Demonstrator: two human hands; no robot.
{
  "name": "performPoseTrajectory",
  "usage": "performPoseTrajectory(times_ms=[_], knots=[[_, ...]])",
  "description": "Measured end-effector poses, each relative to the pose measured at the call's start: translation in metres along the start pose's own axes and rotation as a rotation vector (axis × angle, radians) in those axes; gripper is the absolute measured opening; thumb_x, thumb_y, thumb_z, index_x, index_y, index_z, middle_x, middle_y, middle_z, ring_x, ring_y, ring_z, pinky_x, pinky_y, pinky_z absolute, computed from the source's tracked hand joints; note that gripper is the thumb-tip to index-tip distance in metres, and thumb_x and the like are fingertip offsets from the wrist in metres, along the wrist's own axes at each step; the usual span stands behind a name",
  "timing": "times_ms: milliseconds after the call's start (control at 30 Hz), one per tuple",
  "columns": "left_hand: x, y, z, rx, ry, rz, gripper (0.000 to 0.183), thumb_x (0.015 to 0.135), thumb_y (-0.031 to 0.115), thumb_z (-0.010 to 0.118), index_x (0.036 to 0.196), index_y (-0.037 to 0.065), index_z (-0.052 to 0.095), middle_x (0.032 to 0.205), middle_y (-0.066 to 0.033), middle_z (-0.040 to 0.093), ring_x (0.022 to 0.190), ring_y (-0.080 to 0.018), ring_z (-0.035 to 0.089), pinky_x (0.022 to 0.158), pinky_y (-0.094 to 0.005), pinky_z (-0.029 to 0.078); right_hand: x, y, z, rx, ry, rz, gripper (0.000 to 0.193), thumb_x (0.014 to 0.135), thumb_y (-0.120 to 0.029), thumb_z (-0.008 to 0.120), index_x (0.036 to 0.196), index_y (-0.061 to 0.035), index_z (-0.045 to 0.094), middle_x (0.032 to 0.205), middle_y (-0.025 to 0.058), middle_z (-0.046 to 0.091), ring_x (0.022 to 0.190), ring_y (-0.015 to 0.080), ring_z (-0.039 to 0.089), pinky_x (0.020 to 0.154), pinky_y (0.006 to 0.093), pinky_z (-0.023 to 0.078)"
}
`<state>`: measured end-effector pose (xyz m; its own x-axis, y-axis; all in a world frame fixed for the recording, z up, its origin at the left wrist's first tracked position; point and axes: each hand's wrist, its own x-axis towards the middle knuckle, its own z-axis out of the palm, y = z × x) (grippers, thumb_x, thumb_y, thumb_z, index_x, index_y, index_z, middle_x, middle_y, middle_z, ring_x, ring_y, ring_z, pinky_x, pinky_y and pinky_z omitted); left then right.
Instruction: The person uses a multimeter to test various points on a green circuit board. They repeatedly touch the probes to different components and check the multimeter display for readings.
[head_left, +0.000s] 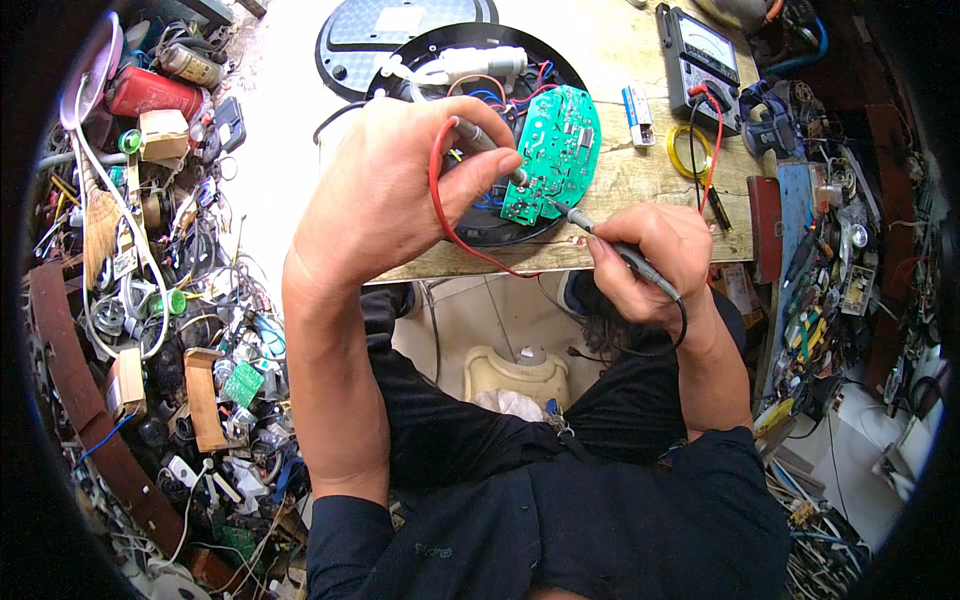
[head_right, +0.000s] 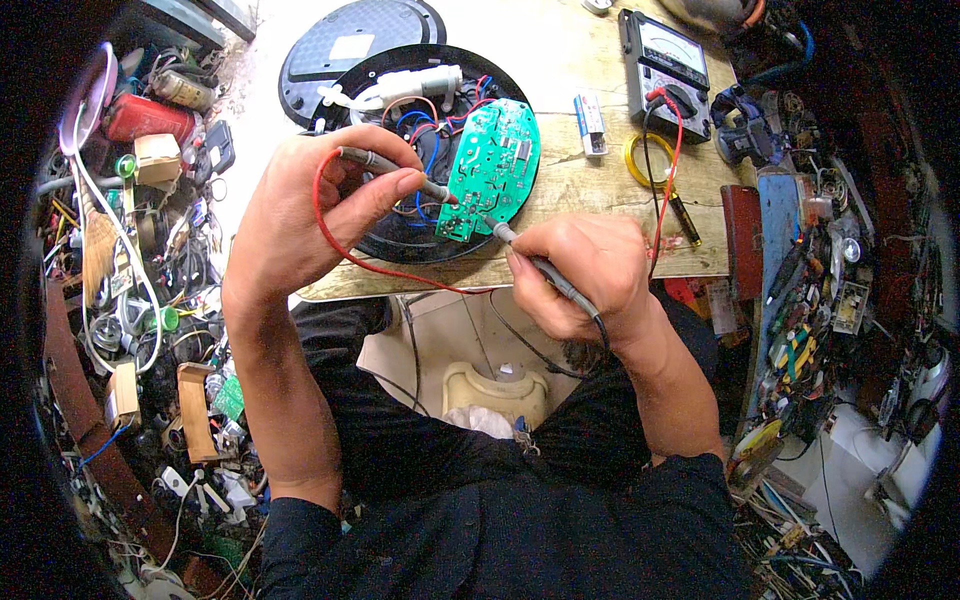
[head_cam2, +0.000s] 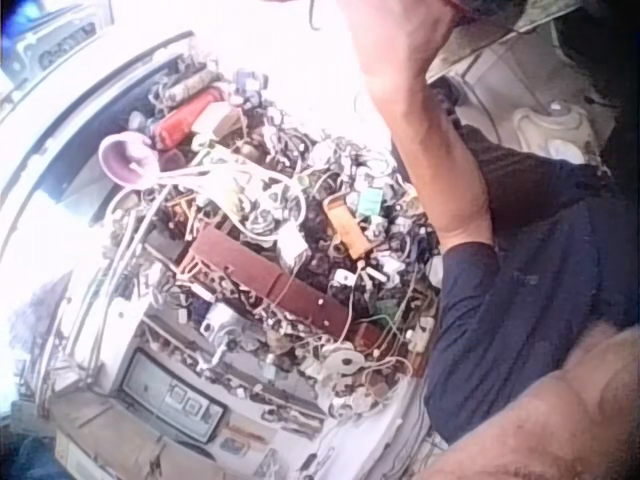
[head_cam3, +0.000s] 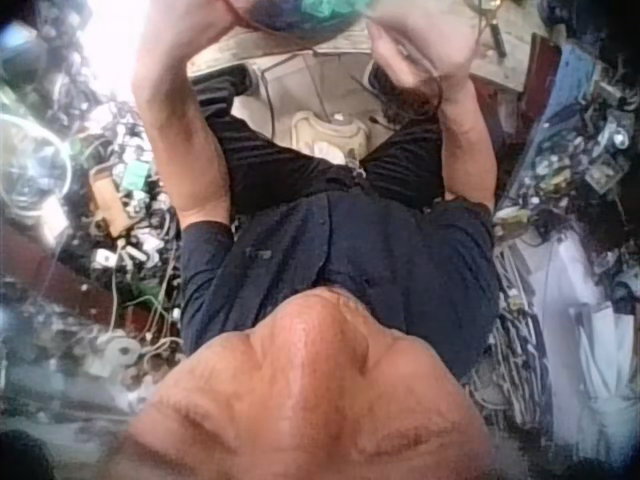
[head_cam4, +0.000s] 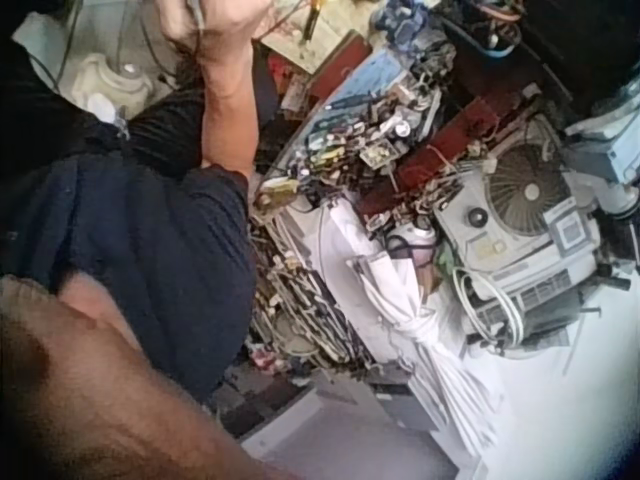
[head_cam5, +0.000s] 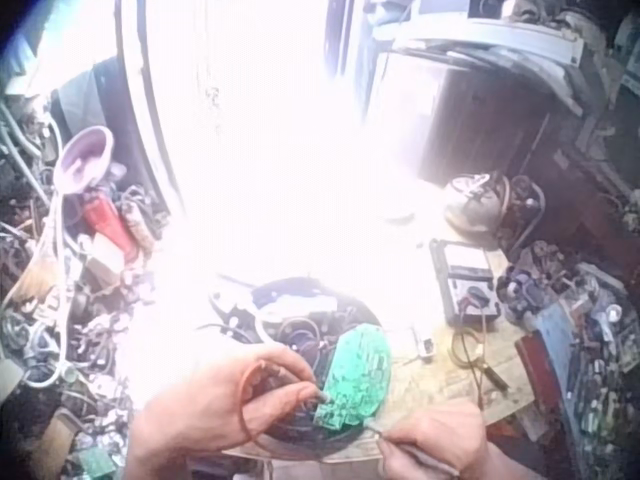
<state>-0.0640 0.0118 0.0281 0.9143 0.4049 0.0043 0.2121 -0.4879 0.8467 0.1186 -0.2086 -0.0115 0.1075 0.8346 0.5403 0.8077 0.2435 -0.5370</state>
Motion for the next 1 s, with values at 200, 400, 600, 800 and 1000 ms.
performPoseTrajectory(times_ms=[200,400,600,800,1000], knots=[[-0.0006,-0.0031,0.0025,-0.015,0.023,0.023,0.014,0.102,0.015,0.078,0.106,0.002,0.076,0.07,0.0054,0.061,0.061,-0.0008,0.048,0.053,-0.0236,0.035,0.0001,-0.0004,0.0001,-0.007,-0.004,0.001,0.022,0.076,0.002,0.081,0.092,-0.0056,0.067,0.07,0.0101,0.069,0.056,0.0285,0.069,0.052,0.0385,0.053],[-0.0003,-0.0026,0.0034,-0.027,0.044,0.06,0.013,0.102,0.015,0.078,0.106,0.002,0.076,0.069,0.0055,0.061,0.061,-0.0005,0.048,0.053,-0.0235,0.034,0.0004,0.0007,-0.0003,0.0,-0.013,-0.004,0.022,0.076,0.002,0.081,0.092,-0.0052,0.068,0.071,0.01,0.07,0.057,0.0284,0.069,0.053,0.0382,0.053],[-0.0008,-0.0029,0.0042,-0.021,0.044,0.042,0.014,0.102,0.016,0.078,0.106,0.003,0.077,0.069,0.0058,0.061,0.061,-0.0003,0.047,0.053,-0.0234,0.034,0.0014,-0.0003,-0.001,0.0,-0.031,0.007,0.022,0.077,0.002,0.081,0.092,-0.0048,0.068,0.072,0.0109,0.07,0.058,0.0288,0.07,0.053,0.0386,0.054],[-0.0015,-0.0043,0.0052,-0.032,0.044,0.036,0.014,0.103,0.015,0.078,0.107,0.002,0.076,0.071,0.0058,0.062,0.062,-0.0004,0.049,0.054,-0.0228,0.035,0.0016,0.0005,-0.0005,0.006,-0.032,0.0,0.022,0.078,0.002,0.081,0.094,-0.0047,0.067,0.073,0.0112,0.07,0.058,0.0293,0.07,0.053,0.039,0.054],[-0.0015,-0.0057,0.005,-0.04,0.04,0.041,0.016,0.102,0.016,0.079,0.108,0.002,0.076,0.073,0.0041,0.064,0.064,-0.0014,0.051,0.056,-0.0225,0.038,0.0013,-0.0007,0.0001,0.004,-0.033,0.008,0.022,0.078,0.002,0.081,0.094,-0.0051,0.067,0.073,0.0111,0.071,0.058,0.0291,0.069,0.053,0.0392,0.054]])
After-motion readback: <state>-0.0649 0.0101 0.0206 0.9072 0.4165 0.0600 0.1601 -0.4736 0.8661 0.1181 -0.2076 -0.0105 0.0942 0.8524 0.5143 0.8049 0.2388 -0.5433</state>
